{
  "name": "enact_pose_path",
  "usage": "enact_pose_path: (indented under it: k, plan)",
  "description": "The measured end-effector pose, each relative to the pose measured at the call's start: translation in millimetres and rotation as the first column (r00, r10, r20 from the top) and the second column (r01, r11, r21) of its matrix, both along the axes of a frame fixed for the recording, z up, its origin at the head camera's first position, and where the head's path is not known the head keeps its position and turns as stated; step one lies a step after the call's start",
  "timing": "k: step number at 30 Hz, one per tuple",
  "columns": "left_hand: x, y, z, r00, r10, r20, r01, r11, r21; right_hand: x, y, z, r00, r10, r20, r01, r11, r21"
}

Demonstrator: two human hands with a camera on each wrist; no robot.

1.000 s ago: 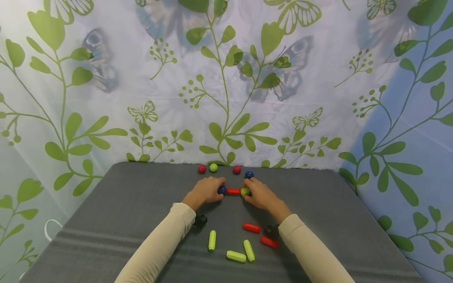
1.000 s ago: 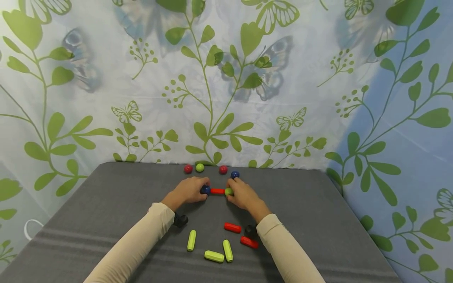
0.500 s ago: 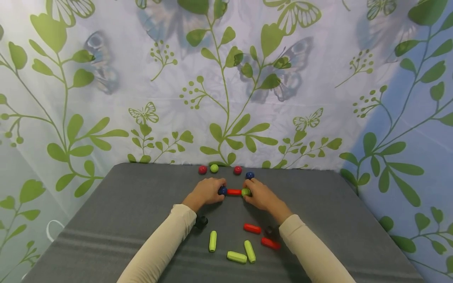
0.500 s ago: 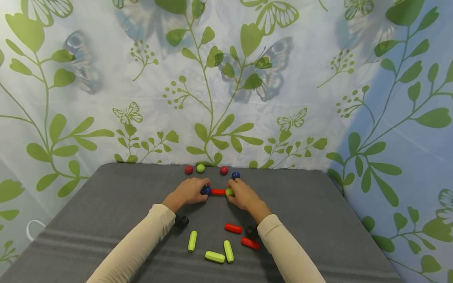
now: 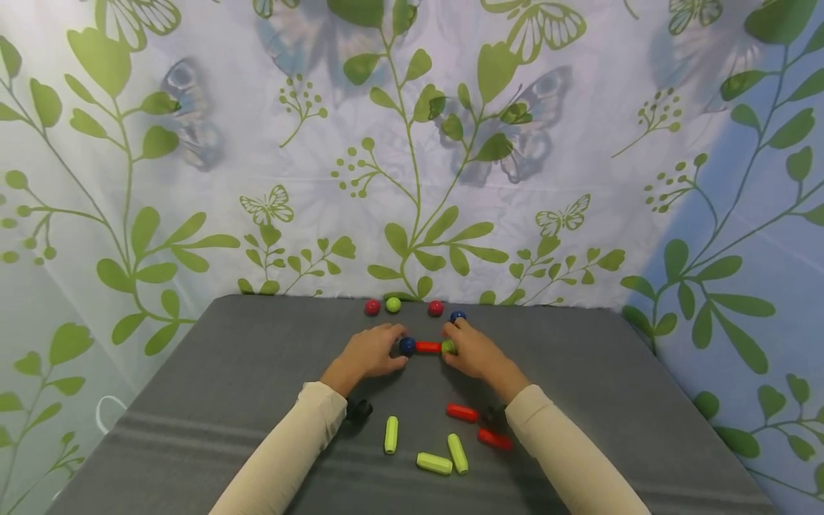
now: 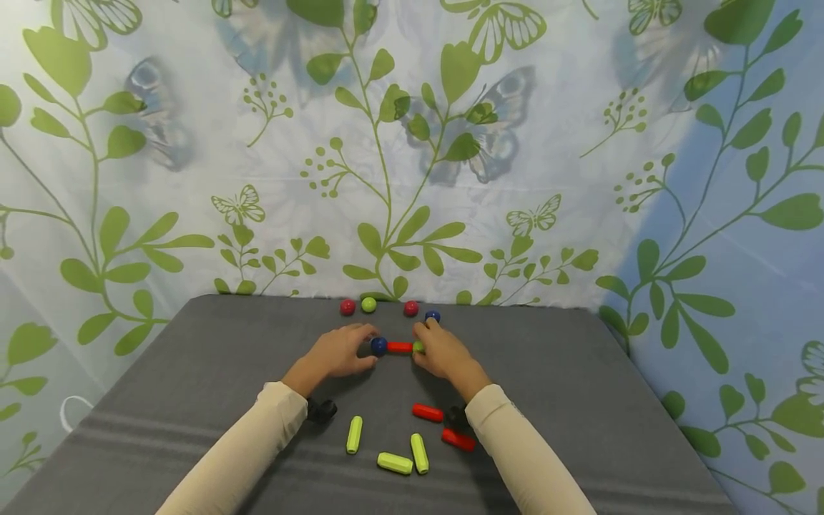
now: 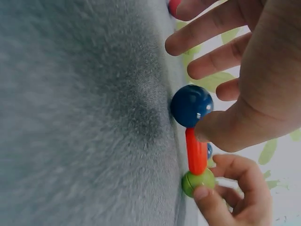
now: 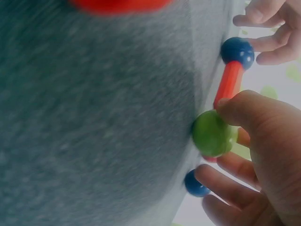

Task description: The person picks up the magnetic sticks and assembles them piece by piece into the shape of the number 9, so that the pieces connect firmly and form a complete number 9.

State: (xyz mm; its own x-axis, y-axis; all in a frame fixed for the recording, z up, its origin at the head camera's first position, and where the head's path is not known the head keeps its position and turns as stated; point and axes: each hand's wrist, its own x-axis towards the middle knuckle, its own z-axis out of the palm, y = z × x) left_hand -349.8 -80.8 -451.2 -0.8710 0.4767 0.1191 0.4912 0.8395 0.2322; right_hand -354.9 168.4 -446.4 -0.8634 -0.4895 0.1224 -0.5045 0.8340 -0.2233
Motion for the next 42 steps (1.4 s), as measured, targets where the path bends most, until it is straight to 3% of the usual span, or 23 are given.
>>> enact_pose_path:
  k: [5,9,15,20,25,28,35,38,42]
  plan:
    - [24.0,-5.7,2.9,0.998,-0.037,-0.043,0.038,0.999,0.004,-2.2,-8.8,5.5,0.999,0.023,-0.036,-0.022,0.999,0.026]
    - [49.7,-7.4,4.2,0.996,-0.078,-0.031,0.079,0.997,0.018,-5.6,-16.4,7.1,0.999,0.041,-0.026,-0.04,0.998,0.044]
    - [84.1,-6.5,3.9,0.998,-0.003,0.059,0.001,1.0,0.025,-10.8,-24.9,6.1,0.997,0.074,-0.03,-0.071,0.994,0.08]
    - [101.5,-3.8,0.2,0.996,0.038,0.077,-0.04,0.999,0.031,-14.4,-29.9,4.6,0.996,0.085,-0.024,-0.082,0.992,0.1]
    - [110.2,1.6,-1.8,0.994,0.07,0.078,-0.074,0.996,0.044,-15.9,-32.3,4.4,0.997,0.08,-0.016,-0.078,0.99,0.116]
    - [113.8,4.5,-0.8,0.99,0.077,0.116,-0.084,0.995,0.059,-15.5,-33.0,4.8,0.997,0.075,-0.008,-0.074,0.99,0.12]
    - [120.1,6.3,2.4,0.984,0.054,0.169,-0.075,0.99,0.123,-14.1,-33.5,5.4,0.997,0.079,-0.009,-0.077,0.989,0.125]
    - [117.7,6.3,1.7,0.985,0.044,0.166,-0.072,0.983,0.168,-13.3,-33.3,5.6,0.996,0.085,-0.012,-0.083,0.989,0.118]
    - [106.5,6.3,-1.0,0.989,0.049,0.14,-0.083,0.965,0.248,-12.3,-33.7,5.1,0.996,0.085,-0.011,-0.083,0.989,0.119]
